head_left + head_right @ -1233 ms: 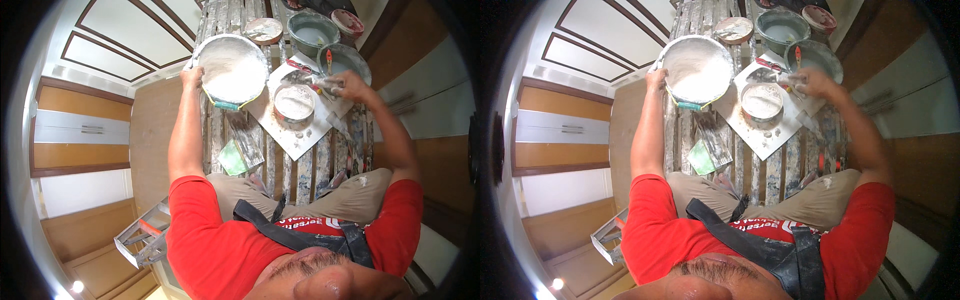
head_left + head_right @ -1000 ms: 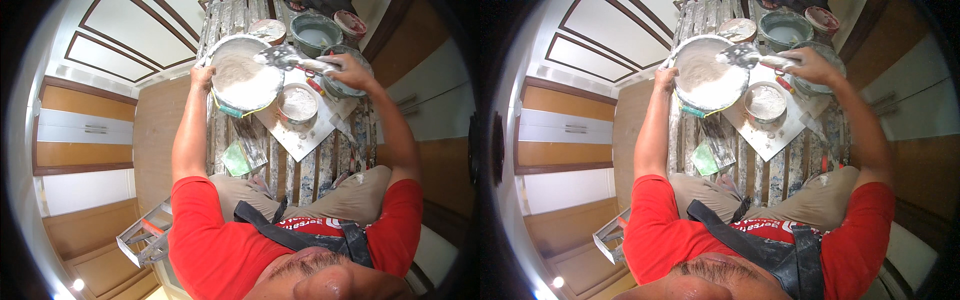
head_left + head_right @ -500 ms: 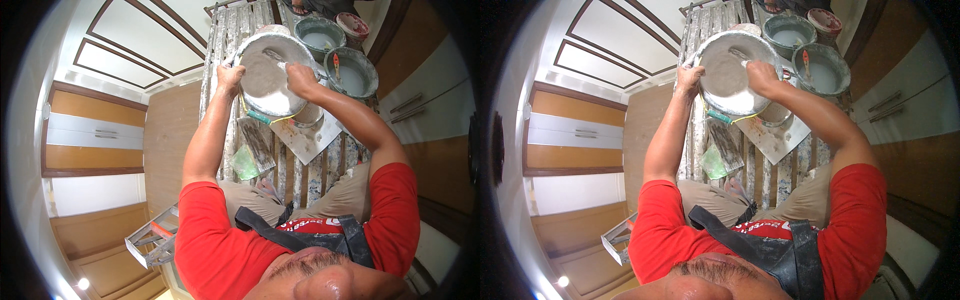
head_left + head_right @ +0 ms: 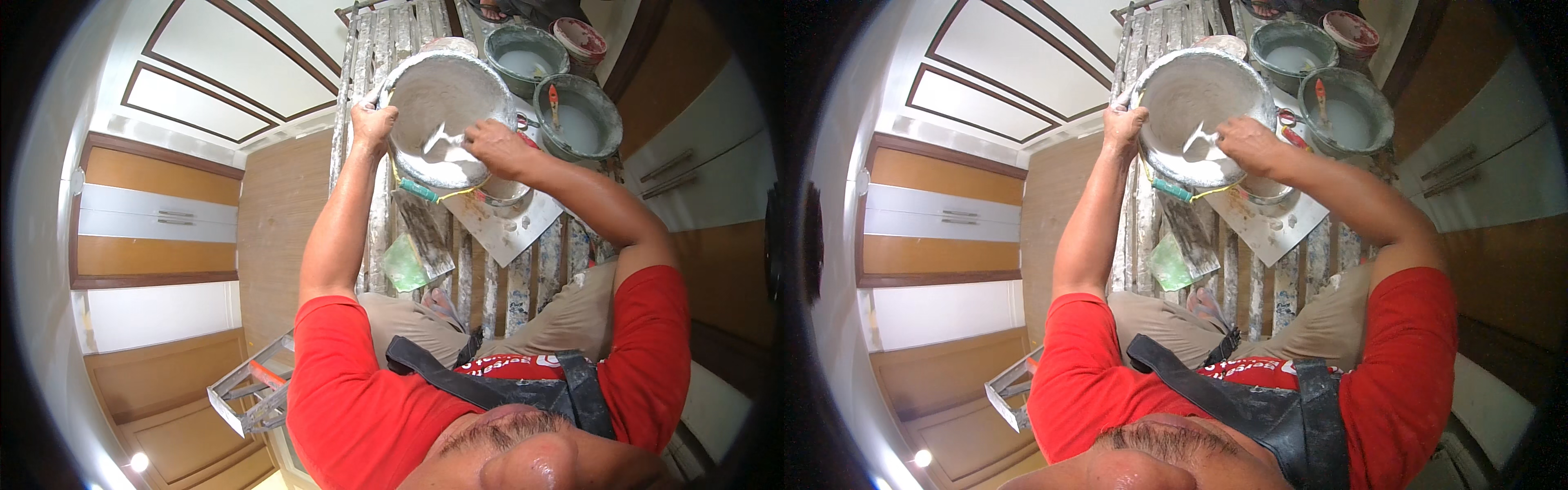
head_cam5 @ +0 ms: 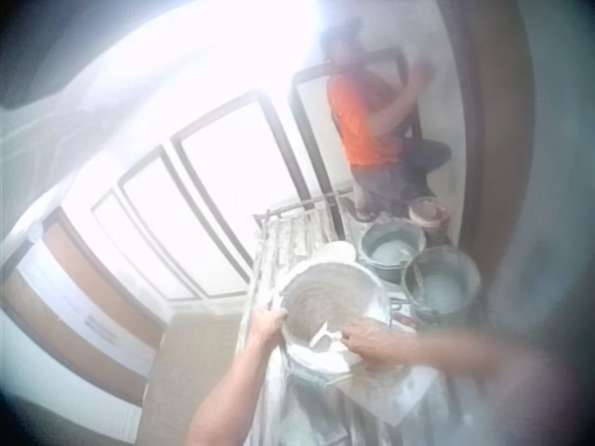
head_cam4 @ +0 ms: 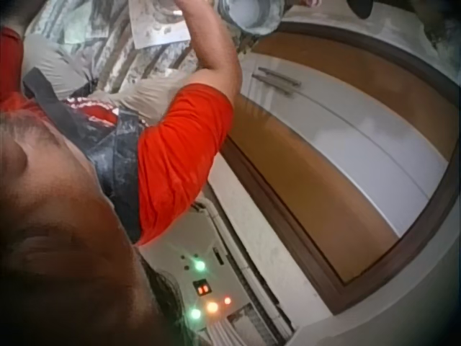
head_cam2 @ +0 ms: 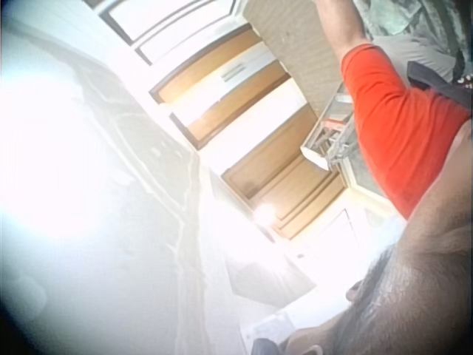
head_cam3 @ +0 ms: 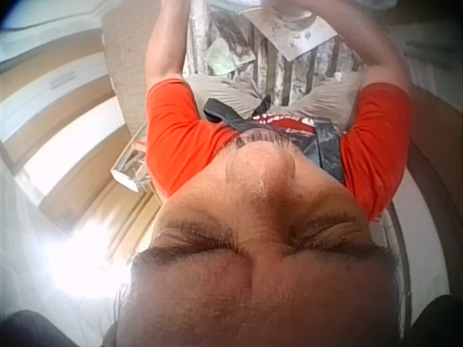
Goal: The person mixes a white compound in a bucket using a trowel, then transfers it to a smaller container. They continue mixing and finally apply the compound to a wall surface using a green sanding block.
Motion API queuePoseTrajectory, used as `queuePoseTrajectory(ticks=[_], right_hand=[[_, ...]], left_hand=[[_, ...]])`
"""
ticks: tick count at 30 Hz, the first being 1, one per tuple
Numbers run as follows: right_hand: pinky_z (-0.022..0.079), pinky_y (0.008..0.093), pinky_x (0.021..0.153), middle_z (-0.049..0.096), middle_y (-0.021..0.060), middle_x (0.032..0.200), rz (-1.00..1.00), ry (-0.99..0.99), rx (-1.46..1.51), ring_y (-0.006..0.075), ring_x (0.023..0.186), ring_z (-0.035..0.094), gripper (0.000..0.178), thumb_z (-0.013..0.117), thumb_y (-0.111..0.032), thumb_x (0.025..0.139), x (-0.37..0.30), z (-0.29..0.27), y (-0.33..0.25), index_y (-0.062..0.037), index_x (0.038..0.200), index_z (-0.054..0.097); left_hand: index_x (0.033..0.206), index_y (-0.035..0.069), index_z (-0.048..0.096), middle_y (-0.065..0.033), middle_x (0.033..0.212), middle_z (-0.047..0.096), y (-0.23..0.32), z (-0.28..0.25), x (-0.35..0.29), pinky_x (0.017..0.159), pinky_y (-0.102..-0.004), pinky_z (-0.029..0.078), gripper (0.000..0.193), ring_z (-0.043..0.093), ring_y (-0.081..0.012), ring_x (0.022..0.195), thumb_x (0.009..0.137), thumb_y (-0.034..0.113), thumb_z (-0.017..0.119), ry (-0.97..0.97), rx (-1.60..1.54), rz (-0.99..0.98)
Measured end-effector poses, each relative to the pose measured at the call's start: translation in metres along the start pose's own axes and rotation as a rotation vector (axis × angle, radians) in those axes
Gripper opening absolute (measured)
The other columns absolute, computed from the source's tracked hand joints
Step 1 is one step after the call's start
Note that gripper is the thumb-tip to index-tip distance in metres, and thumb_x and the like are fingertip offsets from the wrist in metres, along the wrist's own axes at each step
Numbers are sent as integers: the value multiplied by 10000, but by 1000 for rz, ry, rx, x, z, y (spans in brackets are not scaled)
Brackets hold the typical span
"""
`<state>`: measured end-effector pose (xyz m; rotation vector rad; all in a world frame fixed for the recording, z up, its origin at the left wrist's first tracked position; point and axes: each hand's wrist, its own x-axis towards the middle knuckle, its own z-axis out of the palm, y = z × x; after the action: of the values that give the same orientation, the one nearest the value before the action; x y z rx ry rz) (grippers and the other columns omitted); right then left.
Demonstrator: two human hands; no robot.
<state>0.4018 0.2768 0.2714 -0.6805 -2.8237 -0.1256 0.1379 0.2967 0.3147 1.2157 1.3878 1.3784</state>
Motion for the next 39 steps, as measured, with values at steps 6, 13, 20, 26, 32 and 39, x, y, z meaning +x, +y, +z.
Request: queuePoseTrajectory(ticks=[6, 13, 20, 26, 32, 39], right_hand=[[524, 379, 761, 580, 138, 986, 296, 181, -83, 292, 924, 611, 336, 590, -20, 793, 16, 4, 21, 6, 1129, 592], [515, 392, 790, 567, 146, 1006, 192, 3, 10, 298, 952, 594, 343, 570, -3, 783, -2, 20, 2, 15, 1125, 591], [520, 347, 719, 581, 127, 974, 234, 168, -285, 250, 892, 605, 244, 606, -64, 788, 10, 5, 17, 9, 1021, 609], [523, 361, 732, 584, 145, 949, 251, -24, -121, 272, 878, 615, 274, 589, -26, 770, -3, 3, -3, 37, 1037, 593], [566, 362, 738, 642, 179, 930, 393, 43, -153, 296, 886, 669, 184, 616, -36, 794, 18, -9, 2, 50, 955, 638], [575, 406, 757, 707, 207, 882, 510, -115, 113, 329, 860, 713, 114, 660, -80, 764, 19, -21, -13, -3, 810, 730]], left_hand=[[1212, -11, 656, 18, 922, 652, 9, 17, -3, 617, -194, 434, 530, 546, -55, 696, 699, -92, 548, -30, 84, 47], [1230, -9, 653, 7, 949, 670, 16, 16, -6, 644, -192, 461, 542, 577, -58, 728, 703, -77, 545, 41, 192, 81], [1200, -1, 669, 3, 908, 673, 22, 34, -10, 617, -196, 460, 512, 578, -59, 701, 718, -69, 512, 5, 257, 152], [1199, -14, 665, -16, 897, 676, 14, 30, -6, 585, -204, 459, 513, 578, -63, 671, 715, -78, 508, 60, 124, 196], [1162, -15, 677, -69, 882, 698, 19, 48, -13, 673, -240, 472, 468, 612, -106, 736, 711, -4, 552, 48, 399, 313], [1137, -24, 680, -130, 968, 735, 23, 49, -18, 818, -273, 514, 453, 682, -165, 887, 703, 13, 555, 39, 316, 335]])
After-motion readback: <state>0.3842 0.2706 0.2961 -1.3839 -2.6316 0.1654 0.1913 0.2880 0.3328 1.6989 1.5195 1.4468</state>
